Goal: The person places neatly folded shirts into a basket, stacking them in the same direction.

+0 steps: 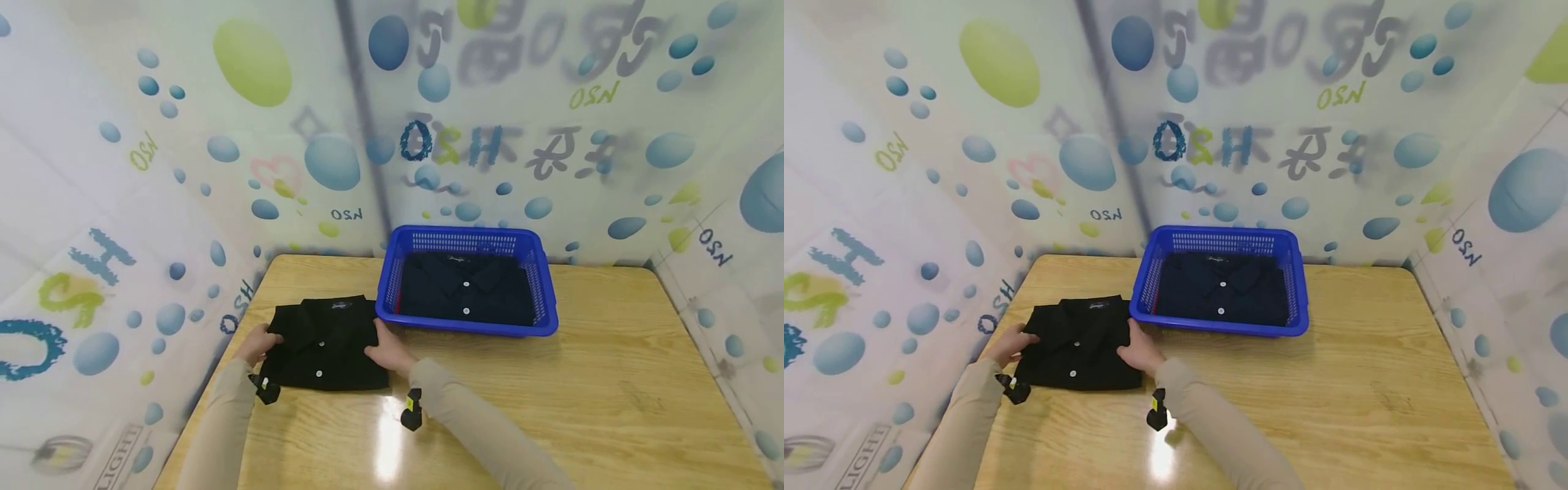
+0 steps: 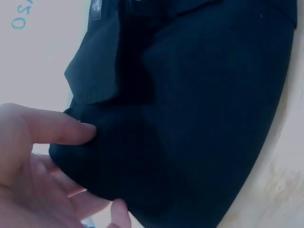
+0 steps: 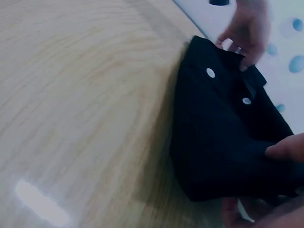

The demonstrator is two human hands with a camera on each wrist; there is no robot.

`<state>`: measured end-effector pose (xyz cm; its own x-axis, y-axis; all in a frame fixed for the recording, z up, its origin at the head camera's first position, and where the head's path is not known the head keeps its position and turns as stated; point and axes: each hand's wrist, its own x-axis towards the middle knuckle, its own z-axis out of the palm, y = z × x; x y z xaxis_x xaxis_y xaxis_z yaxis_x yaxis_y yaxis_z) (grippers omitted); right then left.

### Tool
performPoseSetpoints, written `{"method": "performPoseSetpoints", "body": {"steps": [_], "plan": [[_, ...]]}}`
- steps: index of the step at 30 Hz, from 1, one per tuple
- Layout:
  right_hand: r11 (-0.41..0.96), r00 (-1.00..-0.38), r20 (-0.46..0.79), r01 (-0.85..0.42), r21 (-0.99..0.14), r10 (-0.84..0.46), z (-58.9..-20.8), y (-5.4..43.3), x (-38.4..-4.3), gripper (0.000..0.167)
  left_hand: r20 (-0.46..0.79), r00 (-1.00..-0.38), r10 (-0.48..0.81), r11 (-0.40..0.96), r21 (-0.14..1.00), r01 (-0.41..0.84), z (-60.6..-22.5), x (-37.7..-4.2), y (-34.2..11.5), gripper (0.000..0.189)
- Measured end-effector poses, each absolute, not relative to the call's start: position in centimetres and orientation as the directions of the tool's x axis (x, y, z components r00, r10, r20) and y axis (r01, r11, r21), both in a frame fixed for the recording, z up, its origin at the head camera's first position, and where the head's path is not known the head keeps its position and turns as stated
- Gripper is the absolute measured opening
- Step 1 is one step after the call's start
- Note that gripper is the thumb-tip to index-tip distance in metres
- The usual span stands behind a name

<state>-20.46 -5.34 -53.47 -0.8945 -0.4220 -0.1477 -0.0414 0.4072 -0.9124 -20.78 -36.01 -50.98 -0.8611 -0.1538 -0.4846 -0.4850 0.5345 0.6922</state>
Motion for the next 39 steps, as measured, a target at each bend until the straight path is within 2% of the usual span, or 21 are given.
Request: {"method": "performPoseSetpoints", "body": {"steps": [10,15,20,27,39], "plan": [[0.43,-0.875,-0.062,-0.172,-0.886,-0.479,-52.3,-6.0,-19.8,0.064,-0.456,-0.876,-0.156,0.567,0.686,-0.457,-49.6,-20.7,-36.1,0.07],[0.413,-0.845,0.003,-0.265,-0.871,-0.535,-50.3,-5.5,-20.6,0.057,-0.419,-0.899,-0.125,0.548,0.727,-0.414,-48.6,-20.1,-35.8,0.061],[0.402,-0.821,0.018,-0.298,-0.866,-0.57,-48.0,-4.4,-21.1,0.056,-0.387,-0.914,-0.124,0.54,0.746,-0.389,-47.6,-19.8,-35.5,0.054],[0.401,-0.793,0.064,-0.374,-0.837,-0.606,-46.5,-2.7,-21.3,0.055,-0.388,-0.917,-0.089,0.543,0.753,-0.372,-46.1,-19.9,-34.4,0.064],[0.401,-0.819,0.074,-0.355,-0.844,-0.568,-44.8,1.2,-22.5,0.059,-0.239,-0.971,0.015,0.614,0.768,-0.18,-44.8,-19.9,-31.5,0.063]]}}
